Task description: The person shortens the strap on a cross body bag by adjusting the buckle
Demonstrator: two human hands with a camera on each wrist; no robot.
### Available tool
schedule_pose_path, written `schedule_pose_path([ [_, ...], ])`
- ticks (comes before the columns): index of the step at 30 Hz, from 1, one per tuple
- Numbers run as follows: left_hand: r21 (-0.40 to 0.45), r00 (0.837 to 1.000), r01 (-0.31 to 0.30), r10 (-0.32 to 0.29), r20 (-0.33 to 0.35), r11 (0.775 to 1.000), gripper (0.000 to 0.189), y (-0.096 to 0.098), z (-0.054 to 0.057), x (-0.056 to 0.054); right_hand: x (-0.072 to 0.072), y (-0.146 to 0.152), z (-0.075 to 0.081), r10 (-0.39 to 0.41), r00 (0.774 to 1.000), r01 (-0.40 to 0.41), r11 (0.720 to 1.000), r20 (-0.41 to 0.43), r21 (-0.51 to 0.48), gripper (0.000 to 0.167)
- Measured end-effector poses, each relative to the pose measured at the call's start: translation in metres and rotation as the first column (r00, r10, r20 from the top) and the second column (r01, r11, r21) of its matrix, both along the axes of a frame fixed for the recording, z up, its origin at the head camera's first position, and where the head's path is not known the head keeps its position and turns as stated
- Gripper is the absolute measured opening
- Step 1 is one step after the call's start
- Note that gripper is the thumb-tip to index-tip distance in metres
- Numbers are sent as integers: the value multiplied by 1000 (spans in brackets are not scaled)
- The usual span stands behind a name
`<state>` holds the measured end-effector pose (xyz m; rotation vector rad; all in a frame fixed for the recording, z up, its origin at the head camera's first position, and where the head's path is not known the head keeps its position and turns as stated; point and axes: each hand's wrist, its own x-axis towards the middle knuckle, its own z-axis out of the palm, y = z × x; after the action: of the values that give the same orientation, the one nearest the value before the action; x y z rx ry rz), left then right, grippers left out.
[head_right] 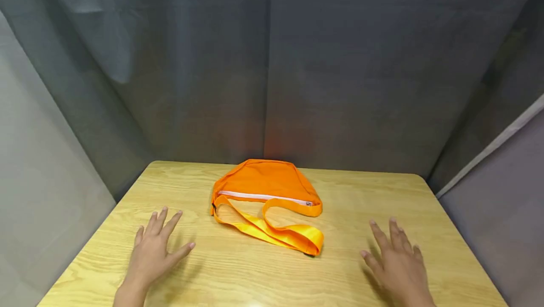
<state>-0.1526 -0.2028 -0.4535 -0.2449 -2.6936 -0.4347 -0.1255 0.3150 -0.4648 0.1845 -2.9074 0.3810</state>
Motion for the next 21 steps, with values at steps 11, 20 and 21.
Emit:
schedule_pose_path([
  [11,200,991,106,-87,-105,974,66,19,4,-3,1,-23,3,112,977,-134,984,-180,-115,79],
  [20,440,990,136,-142,-20,887,62,36,4,1,-4,-35,-2,184,960,-212,970,-211,-118,74],
  [21,455,989,139,-147,-17,880,61,38,3,1,-4,-37,-3,190,959,-219,968,-212,-121,74],
])
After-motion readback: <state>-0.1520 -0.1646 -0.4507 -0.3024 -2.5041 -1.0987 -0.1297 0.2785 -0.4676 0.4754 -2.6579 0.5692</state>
